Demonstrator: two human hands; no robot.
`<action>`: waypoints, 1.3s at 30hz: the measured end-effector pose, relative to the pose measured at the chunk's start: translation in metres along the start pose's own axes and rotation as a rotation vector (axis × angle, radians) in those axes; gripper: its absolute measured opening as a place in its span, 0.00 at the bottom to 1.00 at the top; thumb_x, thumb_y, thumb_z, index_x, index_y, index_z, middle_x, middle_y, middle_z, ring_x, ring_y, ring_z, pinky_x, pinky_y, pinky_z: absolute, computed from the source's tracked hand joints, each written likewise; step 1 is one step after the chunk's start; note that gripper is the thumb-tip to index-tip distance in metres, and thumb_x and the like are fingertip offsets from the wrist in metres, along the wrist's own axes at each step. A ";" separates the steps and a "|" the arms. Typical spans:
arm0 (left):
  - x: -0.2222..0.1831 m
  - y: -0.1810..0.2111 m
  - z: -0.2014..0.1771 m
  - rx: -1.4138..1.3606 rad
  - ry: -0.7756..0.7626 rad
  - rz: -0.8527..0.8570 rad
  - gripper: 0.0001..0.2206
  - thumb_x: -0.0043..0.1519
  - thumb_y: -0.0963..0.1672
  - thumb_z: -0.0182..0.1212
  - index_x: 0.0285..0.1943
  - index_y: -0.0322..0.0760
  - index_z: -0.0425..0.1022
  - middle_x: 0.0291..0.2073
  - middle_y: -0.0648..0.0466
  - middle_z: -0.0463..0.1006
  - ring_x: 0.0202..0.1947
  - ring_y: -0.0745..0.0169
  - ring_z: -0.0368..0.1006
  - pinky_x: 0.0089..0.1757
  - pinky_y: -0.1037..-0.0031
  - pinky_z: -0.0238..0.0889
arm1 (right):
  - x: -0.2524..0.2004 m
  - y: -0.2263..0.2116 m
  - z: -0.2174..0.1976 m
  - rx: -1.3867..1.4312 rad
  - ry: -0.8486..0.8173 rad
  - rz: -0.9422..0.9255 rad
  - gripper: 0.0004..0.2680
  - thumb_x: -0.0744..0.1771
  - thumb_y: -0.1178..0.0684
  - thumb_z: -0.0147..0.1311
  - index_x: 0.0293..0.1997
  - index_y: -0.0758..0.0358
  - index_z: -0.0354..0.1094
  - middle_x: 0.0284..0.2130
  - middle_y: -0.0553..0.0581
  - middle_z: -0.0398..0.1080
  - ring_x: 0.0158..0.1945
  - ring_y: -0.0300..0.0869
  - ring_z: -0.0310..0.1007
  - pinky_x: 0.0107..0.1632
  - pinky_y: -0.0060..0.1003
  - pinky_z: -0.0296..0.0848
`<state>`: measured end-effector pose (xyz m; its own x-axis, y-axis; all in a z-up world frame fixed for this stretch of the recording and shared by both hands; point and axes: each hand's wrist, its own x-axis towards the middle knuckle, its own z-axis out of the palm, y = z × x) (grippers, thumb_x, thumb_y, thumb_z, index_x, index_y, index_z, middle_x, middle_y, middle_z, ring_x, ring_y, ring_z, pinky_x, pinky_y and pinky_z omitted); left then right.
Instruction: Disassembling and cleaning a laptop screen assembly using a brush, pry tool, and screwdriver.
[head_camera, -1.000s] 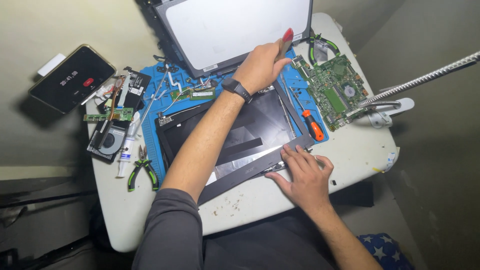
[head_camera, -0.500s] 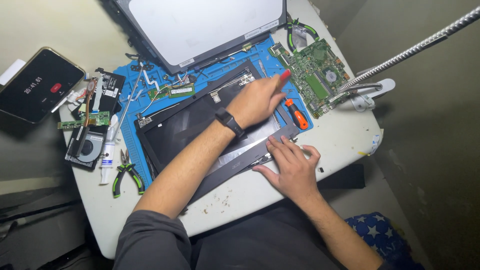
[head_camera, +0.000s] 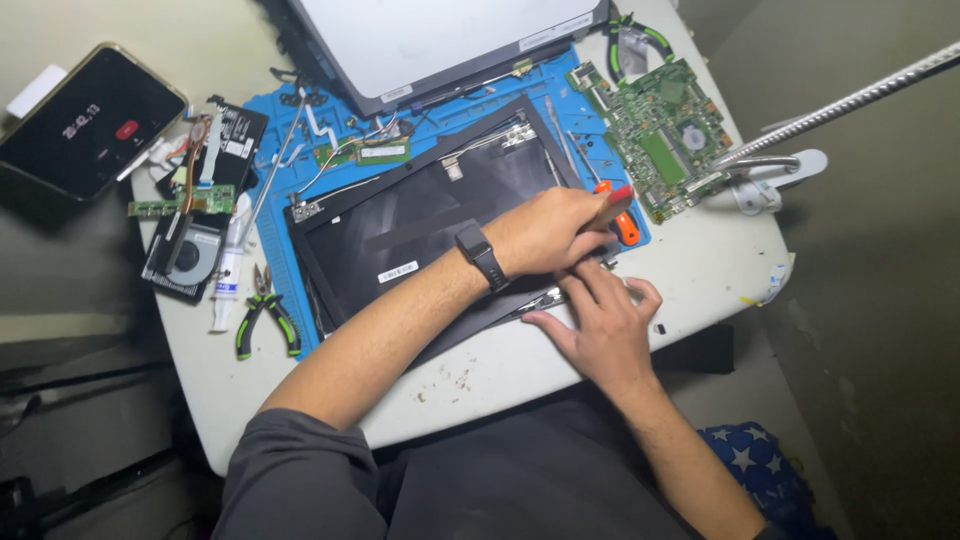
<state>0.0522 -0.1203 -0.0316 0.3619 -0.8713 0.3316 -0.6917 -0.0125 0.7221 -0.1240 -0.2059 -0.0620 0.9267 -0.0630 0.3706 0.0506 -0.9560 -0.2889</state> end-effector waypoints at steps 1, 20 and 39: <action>-0.009 0.002 -0.005 0.001 0.009 -0.015 0.11 0.66 0.49 0.58 0.37 0.39 0.68 0.26 0.44 0.77 0.33 0.36 0.79 0.34 0.53 0.74 | 0.001 0.001 0.000 0.009 -0.011 -0.011 0.20 0.64 0.30 0.60 0.52 0.52 0.73 0.53 0.53 0.74 0.58 0.45 0.72 0.60 0.53 0.48; -0.181 0.089 -0.073 0.133 0.057 -0.309 0.05 0.65 0.42 0.62 0.37 0.37 0.74 0.27 0.51 0.76 0.31 0.48 0.79 0.34 0.65 0.75 | 0.000 0.001 -0.003 0.004 -0.005 -0.044 0.22 0.64 0.33 0.67 0.55 0.57 0.76 0.46 0.54 0.68 0.59 0.48 0.74 0.64 0.54 0.50; -0.212 0.091 -0.092 -0.112 -0.098 -0.501 0.08 0.67 0.47 0.58 0.36 0.42 0.72 0.33 0.59 0.78 0.30 0.61 0.73 0.35 0.69 0.66 | -0.008 0.009 0.009 -0.166 0.080 -0.099 0.24 0.65 0.23 0.64 0.55 0.51 0.81 0.46 0.52 0.74 0.59 0.40 0.79 0.65 0.43 0.45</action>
<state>-0.0301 0.1085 0.0200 0.5677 -0.8135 -0.1260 -0.3751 -0.3919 0.8401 -0.1280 -0.2112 -0.0756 0.8875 0.0179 0.4605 0.0723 -0.9923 -0.1007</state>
